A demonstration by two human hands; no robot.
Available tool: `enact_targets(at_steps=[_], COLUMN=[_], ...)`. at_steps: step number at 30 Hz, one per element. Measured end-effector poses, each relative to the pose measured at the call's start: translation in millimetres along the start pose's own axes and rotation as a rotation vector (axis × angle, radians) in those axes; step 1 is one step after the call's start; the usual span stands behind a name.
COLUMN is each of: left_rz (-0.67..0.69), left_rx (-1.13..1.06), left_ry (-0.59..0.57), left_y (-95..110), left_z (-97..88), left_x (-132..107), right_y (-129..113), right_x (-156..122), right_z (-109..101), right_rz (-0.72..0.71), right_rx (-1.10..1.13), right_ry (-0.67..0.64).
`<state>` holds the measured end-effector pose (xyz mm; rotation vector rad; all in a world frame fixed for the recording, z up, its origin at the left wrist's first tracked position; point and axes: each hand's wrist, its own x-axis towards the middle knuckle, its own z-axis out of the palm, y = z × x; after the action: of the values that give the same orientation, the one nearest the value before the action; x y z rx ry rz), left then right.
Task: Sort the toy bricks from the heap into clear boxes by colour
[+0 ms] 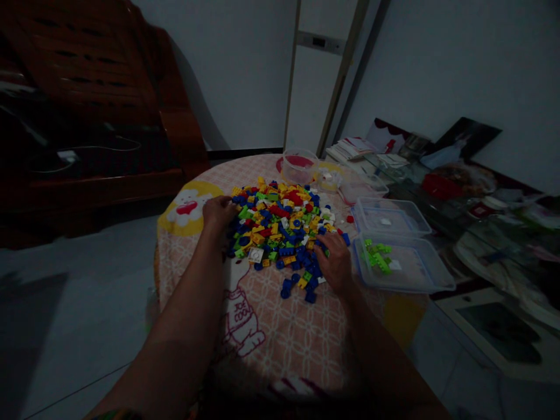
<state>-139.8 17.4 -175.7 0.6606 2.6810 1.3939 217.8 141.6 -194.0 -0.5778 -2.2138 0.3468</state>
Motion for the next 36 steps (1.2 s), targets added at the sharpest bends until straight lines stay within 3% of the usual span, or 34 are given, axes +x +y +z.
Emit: enact_targets(at_steps=[7,17,25,36], left_rz=[-0.007,-0.042,-0.05,-0.047], left_rx=[0.002,0.037,0.056,0.032], left_ry=[0.005,-0.023,-0.024,-0.009], left_y=[-3,-2,0,-1], left_z=[4.0,3.4,2.6,5.4], left_x=[-1,0,-3,-4], right_y=[-10,-8,-1,4], right_x=[-8,-9,-4,-4], right_z=[8,10,8,5], right_rz=[-0.156,-0.169,-0.03,-0.03], right_rx=[0.069,0.087,0.104,0.087], right_ry=[-0.294,-0.381,-0.202,-0.102])
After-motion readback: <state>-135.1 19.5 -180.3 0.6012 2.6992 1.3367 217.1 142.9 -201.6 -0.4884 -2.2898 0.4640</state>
